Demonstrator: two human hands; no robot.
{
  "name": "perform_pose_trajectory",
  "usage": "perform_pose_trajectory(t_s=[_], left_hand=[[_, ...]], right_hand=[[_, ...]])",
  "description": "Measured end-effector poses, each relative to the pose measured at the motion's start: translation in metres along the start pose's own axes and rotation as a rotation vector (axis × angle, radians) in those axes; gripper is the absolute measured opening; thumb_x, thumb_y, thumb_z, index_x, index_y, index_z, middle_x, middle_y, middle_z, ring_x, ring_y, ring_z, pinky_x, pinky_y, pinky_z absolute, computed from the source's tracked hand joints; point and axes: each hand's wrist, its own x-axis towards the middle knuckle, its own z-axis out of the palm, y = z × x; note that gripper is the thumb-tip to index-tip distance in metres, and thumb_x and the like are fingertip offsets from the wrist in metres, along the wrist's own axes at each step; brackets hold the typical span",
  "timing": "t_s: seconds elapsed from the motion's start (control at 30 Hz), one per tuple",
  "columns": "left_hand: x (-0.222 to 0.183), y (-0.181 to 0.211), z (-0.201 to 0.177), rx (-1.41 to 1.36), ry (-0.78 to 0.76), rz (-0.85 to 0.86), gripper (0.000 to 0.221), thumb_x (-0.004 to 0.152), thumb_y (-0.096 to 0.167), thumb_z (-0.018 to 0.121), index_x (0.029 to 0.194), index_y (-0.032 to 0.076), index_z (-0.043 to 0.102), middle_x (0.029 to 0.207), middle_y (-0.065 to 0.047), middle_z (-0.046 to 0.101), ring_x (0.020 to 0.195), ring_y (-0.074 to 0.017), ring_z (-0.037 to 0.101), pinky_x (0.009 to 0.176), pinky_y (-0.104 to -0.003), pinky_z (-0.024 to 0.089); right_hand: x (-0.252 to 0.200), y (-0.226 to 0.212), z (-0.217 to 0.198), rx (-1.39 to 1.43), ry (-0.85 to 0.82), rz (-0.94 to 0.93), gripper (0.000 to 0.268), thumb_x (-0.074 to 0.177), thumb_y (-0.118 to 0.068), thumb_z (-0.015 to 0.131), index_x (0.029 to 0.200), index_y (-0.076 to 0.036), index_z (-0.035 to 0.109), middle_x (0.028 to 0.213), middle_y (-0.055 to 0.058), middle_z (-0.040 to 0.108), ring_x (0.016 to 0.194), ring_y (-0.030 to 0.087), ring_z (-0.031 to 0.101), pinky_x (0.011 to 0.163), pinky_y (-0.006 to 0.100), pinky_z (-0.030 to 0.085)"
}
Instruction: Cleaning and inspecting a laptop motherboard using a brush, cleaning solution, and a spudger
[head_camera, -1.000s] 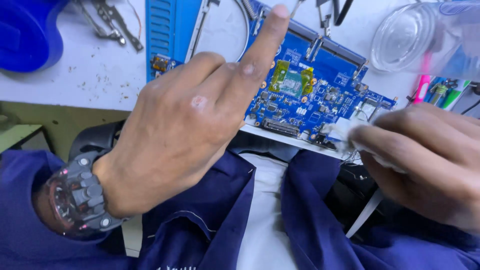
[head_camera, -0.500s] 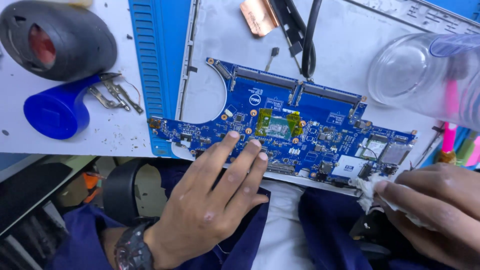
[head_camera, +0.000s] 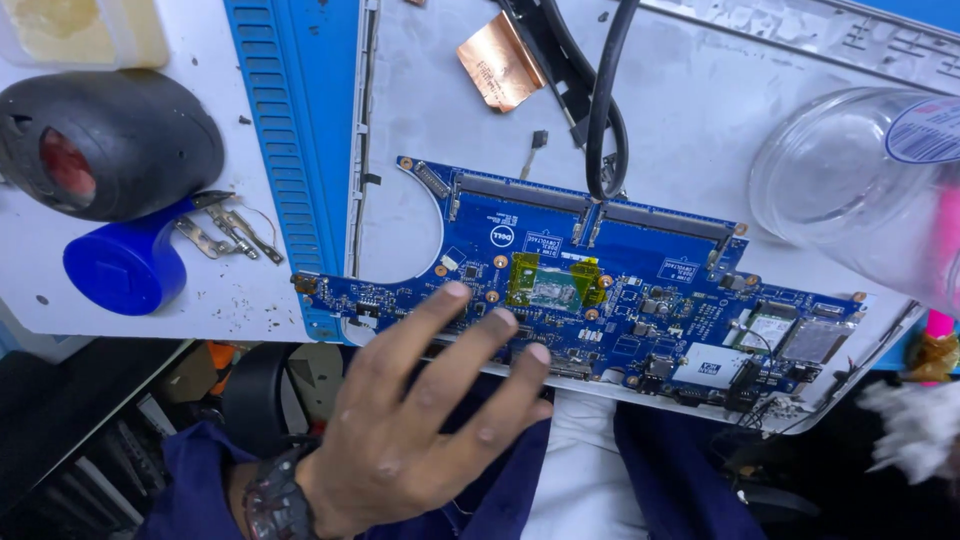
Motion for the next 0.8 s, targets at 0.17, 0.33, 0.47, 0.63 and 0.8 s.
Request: perform_pose_trajectory(t_s=[0.17,0.33,0.47,0.63,0.8], left_hand=[[-0.005,-0.017,-0.012,-0.071,0.04,-0.127,0.037,0.099,0.038,0.076,0.117,0.007,0.07,0.117,-0.018,0.069,0.112,-0.0443,0.067,0.099,-0.05,0.06],[-0.006,-0.017,-0.015,-0.099,0.015,-0.136,0.036,0.1,0.036,0.075,0.12,0.006,0.07,0.121,-0.018,0.068,0.117,-0.0437,0.065,0.098,-0.05,0.058],[-0.004,-0.013,-0.016,-0.105,0.013,-0.12,0.034,0.1,0.032,0.073,0.121,0.006,0.069,0.123,-0.016,0.067,0.118,-0.0429,0.065,0.098,-0.049,0.057],[-0.003,-0.006,-0.016,-0.076,-0.005,-0.117,0.031,0.098,0.03,0.076,0.117,0.006,0.073,0.118,-0.014,0.073,0.115,-0.0379,0.069,0.095,-0.046,0.053],[-0.004,-0.005,-0.018,-0.057,0.03,-0.034,0.026,0.095,0.022,0.083,0.109,0.002,0.077,0.107,-0.012,0.08,0.105,-0.0331,0.076,0.088,-0.042,0.055]], right_hand=[[-0.026,-0.035,0.017,-0.376,0.209,-0.534,0.05,0.086,-0.006,0.062,0.133,0.006,0.054,0.081,0.009,0.053,0.076,0.03,0.048,0.076,0.054,0.044],[-0.05,-0.039,0.041,-0.761,0.43,-1.058,0.044,0.097,0.006,0.067,0.139,0.012,0.054,0.105,0.018,0.054,0.099,0.036,0.051,0.093,0.056,0.045],[-0.082,-0.028,0.156,-1.072,0.66,-1.525,0.041,0.105,0.016,0.07,0.143,0.016,0.055,0.124,0.026,0.055,0.117,0.041,0.053,0.108,0.057,0.046],[-0.028,0.001,0.558,-1.481,1.029,-2.047,0.038,0.116,0.029,0.073,0.149,0.022,0.055,0.148,0.036,0.055,0.141,0.049,0.055,0.125,0.06,0.048],[-0.047,0.0,0.619,-1.72,1.178,-2.282,0.025,0.103,0.022,0.081,0.125,0.03,0.071,0.127,0.042,0.07,0.126,0.054,0.068,0.117,0.062,0.053]])
